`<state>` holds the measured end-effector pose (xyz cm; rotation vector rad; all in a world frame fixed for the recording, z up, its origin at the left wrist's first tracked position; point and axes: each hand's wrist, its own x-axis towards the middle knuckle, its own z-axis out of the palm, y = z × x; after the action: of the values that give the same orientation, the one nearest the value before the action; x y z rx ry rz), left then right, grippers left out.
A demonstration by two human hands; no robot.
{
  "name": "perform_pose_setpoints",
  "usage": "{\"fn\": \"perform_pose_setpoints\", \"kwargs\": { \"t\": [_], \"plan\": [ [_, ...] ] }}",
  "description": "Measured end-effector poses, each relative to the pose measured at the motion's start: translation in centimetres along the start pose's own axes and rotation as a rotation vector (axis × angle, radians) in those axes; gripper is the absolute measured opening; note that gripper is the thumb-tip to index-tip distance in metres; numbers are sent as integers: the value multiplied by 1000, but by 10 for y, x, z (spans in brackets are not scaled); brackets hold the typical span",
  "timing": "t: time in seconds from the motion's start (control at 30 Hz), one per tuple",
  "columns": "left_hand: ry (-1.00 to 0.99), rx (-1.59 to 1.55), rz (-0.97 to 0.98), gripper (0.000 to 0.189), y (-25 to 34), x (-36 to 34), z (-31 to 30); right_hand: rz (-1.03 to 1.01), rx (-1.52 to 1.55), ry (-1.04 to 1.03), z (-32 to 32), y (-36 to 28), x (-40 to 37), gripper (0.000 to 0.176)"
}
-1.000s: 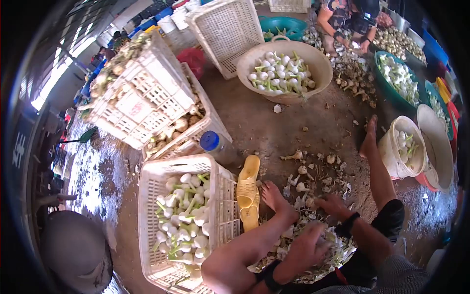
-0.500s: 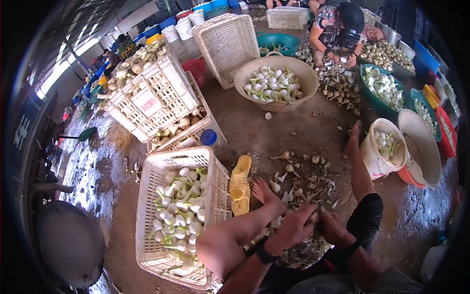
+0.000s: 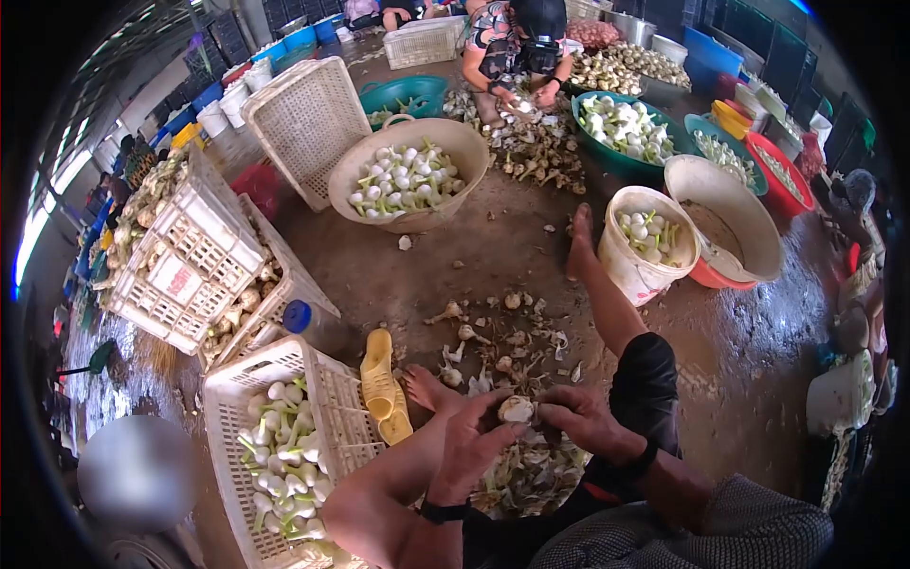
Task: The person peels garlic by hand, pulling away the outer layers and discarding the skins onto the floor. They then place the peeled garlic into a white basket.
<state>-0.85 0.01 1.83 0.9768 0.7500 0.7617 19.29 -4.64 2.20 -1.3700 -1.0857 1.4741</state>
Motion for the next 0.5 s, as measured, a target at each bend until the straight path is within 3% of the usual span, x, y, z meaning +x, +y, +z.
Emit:
{"fn": "perform_pose_setpoints", "kwargs": {
  "t": [0.2, 0.33, 0.5],
  "plan": [
    [21, 34, 12, 49, -5, 2, -3, -77, -92, 13, 2, -4, 1, 24],
    [45, 269, 133, 46, -3, 2, 0, 70, -162, -19, 2, -13, 2, 27],
    [35, 172, 180, 41, -12, 3, -1, 81, -212, -10, 3, -14, 3, 27]
  ]
}}
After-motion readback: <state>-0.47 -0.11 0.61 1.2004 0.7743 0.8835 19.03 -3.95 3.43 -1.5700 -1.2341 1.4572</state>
